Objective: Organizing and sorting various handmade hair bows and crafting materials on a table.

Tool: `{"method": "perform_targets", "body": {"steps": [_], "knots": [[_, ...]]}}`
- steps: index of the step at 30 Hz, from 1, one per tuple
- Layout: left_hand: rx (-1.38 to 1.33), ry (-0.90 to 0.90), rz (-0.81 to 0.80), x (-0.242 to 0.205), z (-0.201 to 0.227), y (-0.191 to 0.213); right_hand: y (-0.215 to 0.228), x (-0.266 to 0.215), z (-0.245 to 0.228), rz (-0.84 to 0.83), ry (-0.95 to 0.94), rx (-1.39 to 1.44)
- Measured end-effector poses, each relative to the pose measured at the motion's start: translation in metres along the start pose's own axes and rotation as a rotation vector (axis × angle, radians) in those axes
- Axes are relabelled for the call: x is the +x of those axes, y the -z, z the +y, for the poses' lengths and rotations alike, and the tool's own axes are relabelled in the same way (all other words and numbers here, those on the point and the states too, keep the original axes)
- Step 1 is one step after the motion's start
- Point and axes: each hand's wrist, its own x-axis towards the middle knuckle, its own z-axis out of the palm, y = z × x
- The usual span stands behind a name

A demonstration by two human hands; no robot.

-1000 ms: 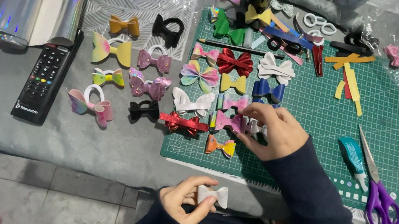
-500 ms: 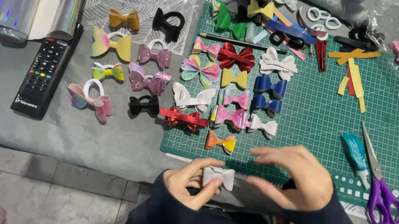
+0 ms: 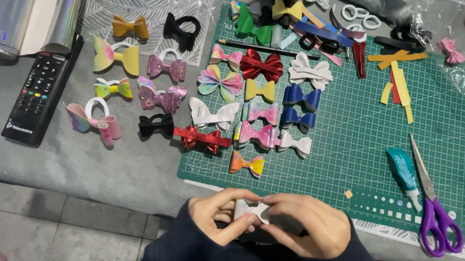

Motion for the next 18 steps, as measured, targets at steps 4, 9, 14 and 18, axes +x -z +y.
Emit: {"method": "perform_targets", "body": {"steps": [4,9,14,18], "knots": [[0.02,-0.029,0.012,0.002,0.009,0.0,0.007,-0.007,0.017,-0.016,-0.086,0.042],[0.071,-0.296,0.083,-0.011,-0.014,0.025,0.016,-0.012,0.041,0.037,-0.227,-0.016],[0.258,-0.428,0.39,-0.019,-0.001,0.036,0.014,-0.005,0.044,-0.001,-0.33,-0.125],[0.291,-0.401,0.394,-0.018,-0.011,0.046,0.012,-0.002,0.049,0.028,-0.303,-0.203]]}}
